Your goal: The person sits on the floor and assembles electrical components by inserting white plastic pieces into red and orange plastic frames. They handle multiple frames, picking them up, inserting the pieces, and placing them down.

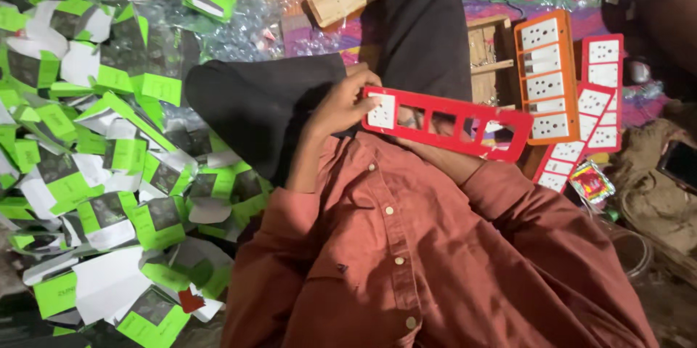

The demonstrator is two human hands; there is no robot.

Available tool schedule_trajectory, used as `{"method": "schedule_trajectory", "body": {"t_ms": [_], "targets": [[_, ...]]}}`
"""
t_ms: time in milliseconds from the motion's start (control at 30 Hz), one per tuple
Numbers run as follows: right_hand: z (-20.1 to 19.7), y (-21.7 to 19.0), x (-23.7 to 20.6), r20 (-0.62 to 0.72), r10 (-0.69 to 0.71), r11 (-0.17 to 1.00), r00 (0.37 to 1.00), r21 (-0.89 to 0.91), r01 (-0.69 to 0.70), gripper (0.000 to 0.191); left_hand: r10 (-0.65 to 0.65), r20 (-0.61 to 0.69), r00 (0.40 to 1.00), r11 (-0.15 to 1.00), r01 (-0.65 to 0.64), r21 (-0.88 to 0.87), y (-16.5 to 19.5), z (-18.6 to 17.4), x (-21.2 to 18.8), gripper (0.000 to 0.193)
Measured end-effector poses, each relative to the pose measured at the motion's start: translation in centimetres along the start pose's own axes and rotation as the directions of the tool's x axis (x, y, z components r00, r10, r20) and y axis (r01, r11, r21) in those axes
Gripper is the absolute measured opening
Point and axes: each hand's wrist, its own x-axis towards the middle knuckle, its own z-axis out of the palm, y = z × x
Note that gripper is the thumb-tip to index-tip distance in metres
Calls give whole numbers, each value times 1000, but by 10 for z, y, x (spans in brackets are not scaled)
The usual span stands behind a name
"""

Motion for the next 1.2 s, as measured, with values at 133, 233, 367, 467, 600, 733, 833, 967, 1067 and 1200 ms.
{"method": "schedule_trajectory", "body": {"t_ms": [133,233,367,467,600,733,833,967,1067,1200], "targets": [[-5,14,17,-14,-28,999,1000,-24,28,25,-210,23,977,896,202,-397,-6,-10,-18,14],[-5,18,19,-14,-26,999,1000,-43,25,26,21,-135,991,818,-94,-567,-10,-31,-29,12],[6,5,6,-244,61,992,968,119,-33,26,8,-237,972,414,-218,-884,-9,-43,-41,21],[22,-19,-3,66,-55,990,996,132,46,22,-39,-278,960,246,-260,-934,-11,-32,-51,24],[49,-54,1,-63,-162,950,985,260,173,25,-66,-213,975,260,-190,-947,-22,-16,-60,24],[71,-63,3,-10,-85,962,996,259,85,26,-90,-214,973,379,-165,-911,-34,-13,-65,33],[70,-56,-2,-52,-107,977,993,181,115,28,-139,-107,984,398,-43,-916,-37,-12,-70,37],[55,-35,1,-21,-137,990,990,-30,137,30,-71,-150,986,560,-85,-824,-43,-7,-67,37],[38,-19,1,-49,-182,974,982,-144,174,24,-59,-177,982,591,-109,-799,-46,0,-69,47],[24,-8,-9,-38,-359,860,933,-401,315,17,-19,-174,985,622,-124,-773,-51,3,-69,62]]}}
